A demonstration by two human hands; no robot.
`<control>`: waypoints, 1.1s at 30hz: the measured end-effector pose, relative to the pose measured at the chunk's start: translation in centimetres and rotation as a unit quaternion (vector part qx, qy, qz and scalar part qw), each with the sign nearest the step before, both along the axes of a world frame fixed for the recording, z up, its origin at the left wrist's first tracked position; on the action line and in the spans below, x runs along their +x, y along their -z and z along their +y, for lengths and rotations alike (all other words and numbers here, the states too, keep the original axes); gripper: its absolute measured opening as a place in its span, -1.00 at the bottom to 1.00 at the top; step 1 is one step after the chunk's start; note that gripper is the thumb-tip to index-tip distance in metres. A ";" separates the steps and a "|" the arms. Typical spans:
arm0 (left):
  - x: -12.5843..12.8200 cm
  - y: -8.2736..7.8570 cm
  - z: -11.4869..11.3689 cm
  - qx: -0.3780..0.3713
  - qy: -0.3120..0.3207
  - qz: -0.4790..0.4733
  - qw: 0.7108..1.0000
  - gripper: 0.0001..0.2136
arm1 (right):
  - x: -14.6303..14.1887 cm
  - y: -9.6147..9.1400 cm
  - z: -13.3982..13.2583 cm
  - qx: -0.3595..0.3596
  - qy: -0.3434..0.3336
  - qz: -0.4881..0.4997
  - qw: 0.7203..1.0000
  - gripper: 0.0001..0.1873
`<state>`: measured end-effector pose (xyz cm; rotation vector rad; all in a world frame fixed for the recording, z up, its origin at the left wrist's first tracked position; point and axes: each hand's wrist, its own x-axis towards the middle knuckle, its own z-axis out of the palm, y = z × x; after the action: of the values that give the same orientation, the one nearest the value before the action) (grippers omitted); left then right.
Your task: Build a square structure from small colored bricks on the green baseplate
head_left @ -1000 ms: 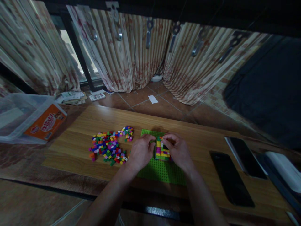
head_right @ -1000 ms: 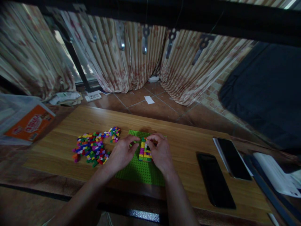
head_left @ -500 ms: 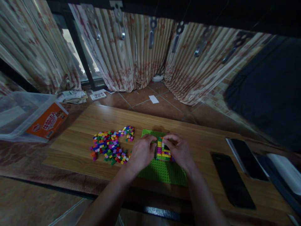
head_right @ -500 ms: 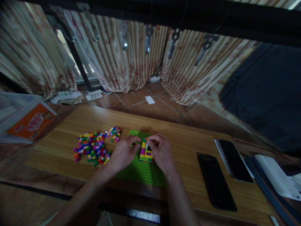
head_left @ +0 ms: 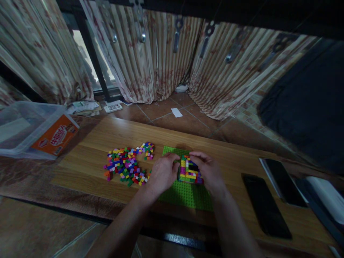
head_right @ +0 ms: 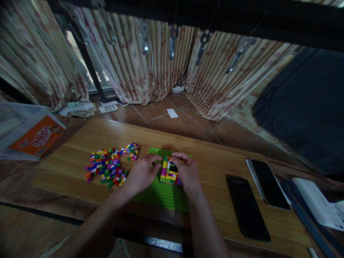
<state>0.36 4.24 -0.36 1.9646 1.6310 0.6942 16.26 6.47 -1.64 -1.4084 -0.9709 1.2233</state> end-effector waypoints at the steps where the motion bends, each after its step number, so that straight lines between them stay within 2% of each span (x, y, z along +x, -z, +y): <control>1: 0.0 0.0 0.0 0.000 -0.001 0.001 1.000 -0.77 | 0.1 0.1 0.0 0.004 0.000 0.003 1.000 -0.75; 11: -0.7 0.3 0.3 0.002 -0.015 0.017 1.000 -0.78 | 0.2 -0.1 0.0 -0.007 0.017 0.015 1.000 -0.76; 16: -0.5 0.2 0.1 0.007 0.000 0.008 1.000 -0.76 | 0.3 -0.1 -0.1 -0.022 0.005 0.007 1.000 -0.73; 23: -0.1 0.0 -0.1 0.005 0.015 0.004 1.000 -0.73 | 0.2 -0.1 0.0 -0.014 0.024 -0.018 0.999 -0.76; 33: 0.1 0.3 -0.2 0.012 0.025 0.006 1.000 -0.73 | -0.1 -0.1 0.0 -0.021 0.017 0.000 1.000 -0.72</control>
<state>0.50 4.05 -0.65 2.0232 1.5810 0.6873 16.20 6.45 -1.50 -1.4522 -0.9226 1.2247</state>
